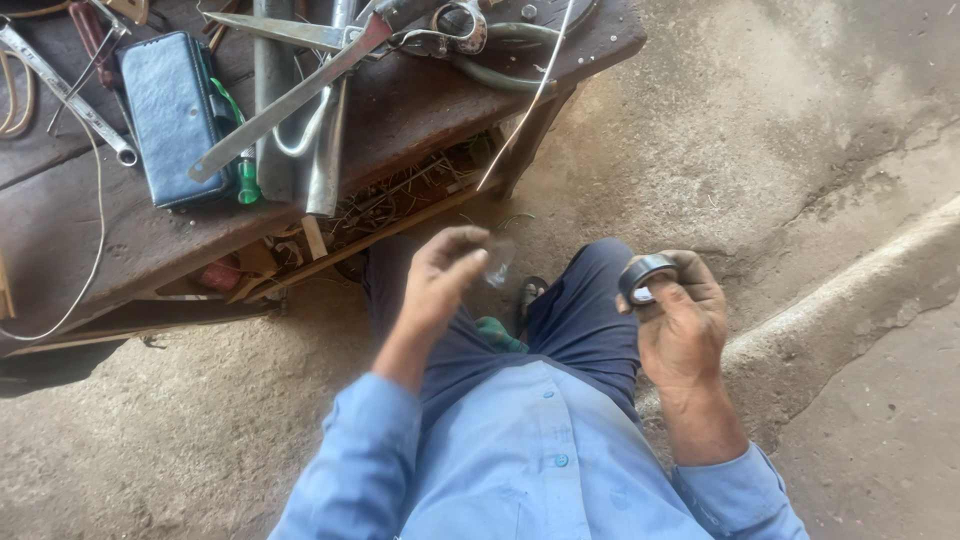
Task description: The person sits on the ground and works a roll of black tape on their lap, pressing and folding the tape end and turning the roll over in their hands. They then pick up a yellow tape roll, handle it, pick up scissors from the table, and set the tape rolls on the table.
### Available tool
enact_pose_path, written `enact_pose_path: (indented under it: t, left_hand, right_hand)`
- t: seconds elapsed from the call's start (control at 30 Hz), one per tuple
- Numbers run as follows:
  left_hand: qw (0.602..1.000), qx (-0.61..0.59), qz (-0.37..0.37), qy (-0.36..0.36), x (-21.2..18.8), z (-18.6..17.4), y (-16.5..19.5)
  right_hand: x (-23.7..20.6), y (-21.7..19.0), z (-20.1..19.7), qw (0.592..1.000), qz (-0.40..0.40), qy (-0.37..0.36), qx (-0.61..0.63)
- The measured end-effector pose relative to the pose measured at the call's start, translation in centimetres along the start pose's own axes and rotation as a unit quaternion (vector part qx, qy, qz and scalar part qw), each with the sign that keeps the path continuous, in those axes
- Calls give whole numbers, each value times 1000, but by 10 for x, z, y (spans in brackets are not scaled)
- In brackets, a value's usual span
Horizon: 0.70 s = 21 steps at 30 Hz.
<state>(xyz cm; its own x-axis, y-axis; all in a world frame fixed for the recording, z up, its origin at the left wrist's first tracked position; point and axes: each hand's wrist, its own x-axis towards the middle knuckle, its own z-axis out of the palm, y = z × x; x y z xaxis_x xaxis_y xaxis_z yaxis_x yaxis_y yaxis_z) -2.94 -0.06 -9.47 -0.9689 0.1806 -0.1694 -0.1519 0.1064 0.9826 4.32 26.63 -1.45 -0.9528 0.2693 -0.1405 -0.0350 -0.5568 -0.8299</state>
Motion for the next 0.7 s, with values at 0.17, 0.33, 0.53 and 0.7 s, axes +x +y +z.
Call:
enact_pose_path:
  t: [0.17,0.33,0.53,0.7]
  left_hand:
    - [925,366,20,-99,12,-3,-22]
    - [866,-466,-177,-27,-8,1,0]
    - [930,-353,-90,-59,-20,9,37]
    - [986,-116,-16,-117,-43,19,61]
  right_hand:
    - [-3,17,8,997,43,-58,-37]
    - [-7,12,9,995,70,-67,-29]
    - [-9,13,16,985,79,-154,-28]
    - [-12,14,15,982,21,-153,-110]
